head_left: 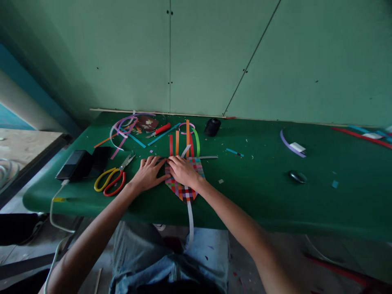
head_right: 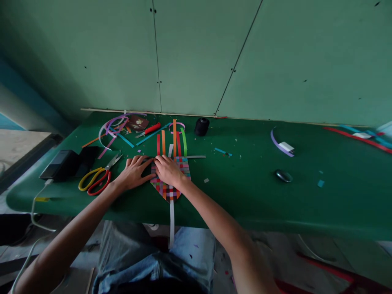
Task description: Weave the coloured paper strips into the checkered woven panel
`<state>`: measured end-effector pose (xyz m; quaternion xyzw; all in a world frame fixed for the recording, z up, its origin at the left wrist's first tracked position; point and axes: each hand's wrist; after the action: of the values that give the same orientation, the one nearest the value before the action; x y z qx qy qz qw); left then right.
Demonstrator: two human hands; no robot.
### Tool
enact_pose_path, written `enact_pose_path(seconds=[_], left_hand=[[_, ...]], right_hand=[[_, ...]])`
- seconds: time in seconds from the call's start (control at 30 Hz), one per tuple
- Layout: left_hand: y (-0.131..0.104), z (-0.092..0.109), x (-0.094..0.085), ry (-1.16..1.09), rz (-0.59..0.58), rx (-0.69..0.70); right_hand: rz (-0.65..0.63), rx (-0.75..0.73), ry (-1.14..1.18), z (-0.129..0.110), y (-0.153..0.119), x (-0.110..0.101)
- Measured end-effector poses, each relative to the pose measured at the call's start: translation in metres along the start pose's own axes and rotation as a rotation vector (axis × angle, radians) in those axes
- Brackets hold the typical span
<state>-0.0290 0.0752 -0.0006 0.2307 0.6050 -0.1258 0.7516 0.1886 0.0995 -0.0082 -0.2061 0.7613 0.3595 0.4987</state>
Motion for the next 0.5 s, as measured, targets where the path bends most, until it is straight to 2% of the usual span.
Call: enact_pose_path(seconds=[0.2,0.37,0.5], left_hand=[[0.0029,-0.0016,0.0048,-0.004,0.019,-0.019],[0.0022,0.0022,0.0047,0.019,0.056,0.009],[0.0029,0.0065,0.0052,0.028,0.075,-0.029]], right_hand=[[0.046,0.065,0.068,-0.001,-0.0036,0.005],[0.051,0.055,0.108,-0.0018,-0.0056,0.006],[0.123,0.073,0.217,0.0,-0.0079,0.0012]])
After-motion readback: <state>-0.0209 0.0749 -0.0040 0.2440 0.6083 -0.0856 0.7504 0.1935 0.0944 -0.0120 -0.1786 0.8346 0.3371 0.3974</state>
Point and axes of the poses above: each hand's wrist, its own y-axis towards the middle knuckle, its own x-axis out of the palm, z = x × y, and after that the axes turned 3 degrees about y, right-handed
